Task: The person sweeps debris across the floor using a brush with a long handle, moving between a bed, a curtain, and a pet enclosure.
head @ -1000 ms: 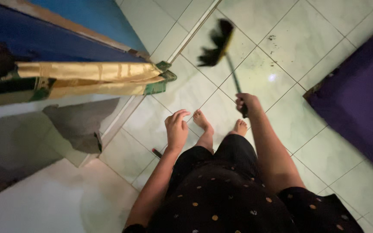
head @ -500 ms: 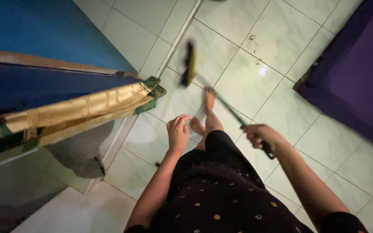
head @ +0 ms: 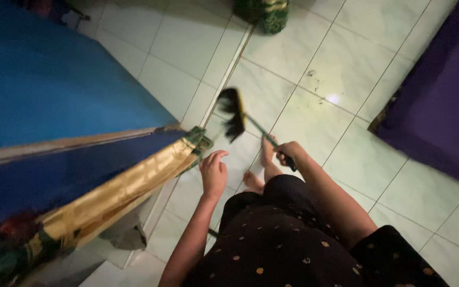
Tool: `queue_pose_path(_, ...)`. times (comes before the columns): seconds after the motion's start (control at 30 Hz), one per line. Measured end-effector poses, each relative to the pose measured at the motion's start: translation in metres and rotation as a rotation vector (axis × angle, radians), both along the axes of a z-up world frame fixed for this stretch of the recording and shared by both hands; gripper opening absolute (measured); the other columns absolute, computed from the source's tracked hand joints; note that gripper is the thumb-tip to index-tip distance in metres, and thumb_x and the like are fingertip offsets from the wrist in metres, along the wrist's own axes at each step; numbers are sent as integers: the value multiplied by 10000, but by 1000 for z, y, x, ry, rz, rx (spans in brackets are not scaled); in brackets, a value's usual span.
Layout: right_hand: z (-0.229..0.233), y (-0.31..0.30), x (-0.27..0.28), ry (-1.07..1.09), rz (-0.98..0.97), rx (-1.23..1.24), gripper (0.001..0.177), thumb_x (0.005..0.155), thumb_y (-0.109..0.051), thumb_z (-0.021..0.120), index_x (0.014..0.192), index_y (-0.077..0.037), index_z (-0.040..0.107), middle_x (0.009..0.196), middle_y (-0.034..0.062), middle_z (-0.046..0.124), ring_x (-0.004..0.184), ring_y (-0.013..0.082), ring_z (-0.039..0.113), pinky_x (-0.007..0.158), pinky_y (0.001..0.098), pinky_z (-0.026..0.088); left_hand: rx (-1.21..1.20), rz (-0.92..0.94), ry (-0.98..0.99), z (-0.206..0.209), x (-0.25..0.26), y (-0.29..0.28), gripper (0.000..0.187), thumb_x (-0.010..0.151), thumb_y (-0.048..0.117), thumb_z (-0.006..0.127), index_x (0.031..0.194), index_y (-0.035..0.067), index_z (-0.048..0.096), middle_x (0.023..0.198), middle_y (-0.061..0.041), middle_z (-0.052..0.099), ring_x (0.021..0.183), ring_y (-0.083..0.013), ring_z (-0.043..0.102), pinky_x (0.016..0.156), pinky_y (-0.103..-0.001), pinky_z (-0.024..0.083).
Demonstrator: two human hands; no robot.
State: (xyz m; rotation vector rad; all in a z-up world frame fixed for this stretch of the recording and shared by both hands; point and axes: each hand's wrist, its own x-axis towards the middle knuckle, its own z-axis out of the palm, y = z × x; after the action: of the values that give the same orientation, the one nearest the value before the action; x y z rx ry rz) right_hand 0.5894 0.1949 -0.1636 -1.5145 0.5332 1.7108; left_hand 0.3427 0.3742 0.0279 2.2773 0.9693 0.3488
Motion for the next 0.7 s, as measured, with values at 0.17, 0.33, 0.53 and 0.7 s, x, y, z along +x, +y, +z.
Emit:
queue_pose_path(0.17,17,6,87,-199,-8,16,234,954,-119,635,755,-31,550,568,57,512,438,147,438,405,297,346,-18,32,-25,-5,33,18,323,873,-27,552,1137,112,676,1201,-68,698,1165,-298,621,1031,-443,409)
queue_pose_path(0.33,100,14,122,-190,-342,4,226,966,-75,588,787,-64,451,568,13,442,435,130,373,410,290,313,-39,-13,-32,-5,60,26,331,861,-20,559,1136,115,683,1190,-62,703,1161,-290,622,1041,-449,399)
queue_pose_path(0.53,206,-9,117,-175,-533,83,80,968,-70,576,967,-11,521,602,-22,405,439,73,327,393,243,275,-70,-54,-11,-20,73,46,328,853,1,591,1146,120,675,1209,-57,702,1179,-295,618,1060,-457,400)
queue_pose_path(0.7,244,30,136,-72,-547,184,232,975,-108,540,1182,-5,558,618,-47,420,418,37,308,362,220,248,-81,-104,-17,-39,88,77,398,841,-7,591,1211,114,671,1209,-89,697,1172,-323,622,1033,-470,403)
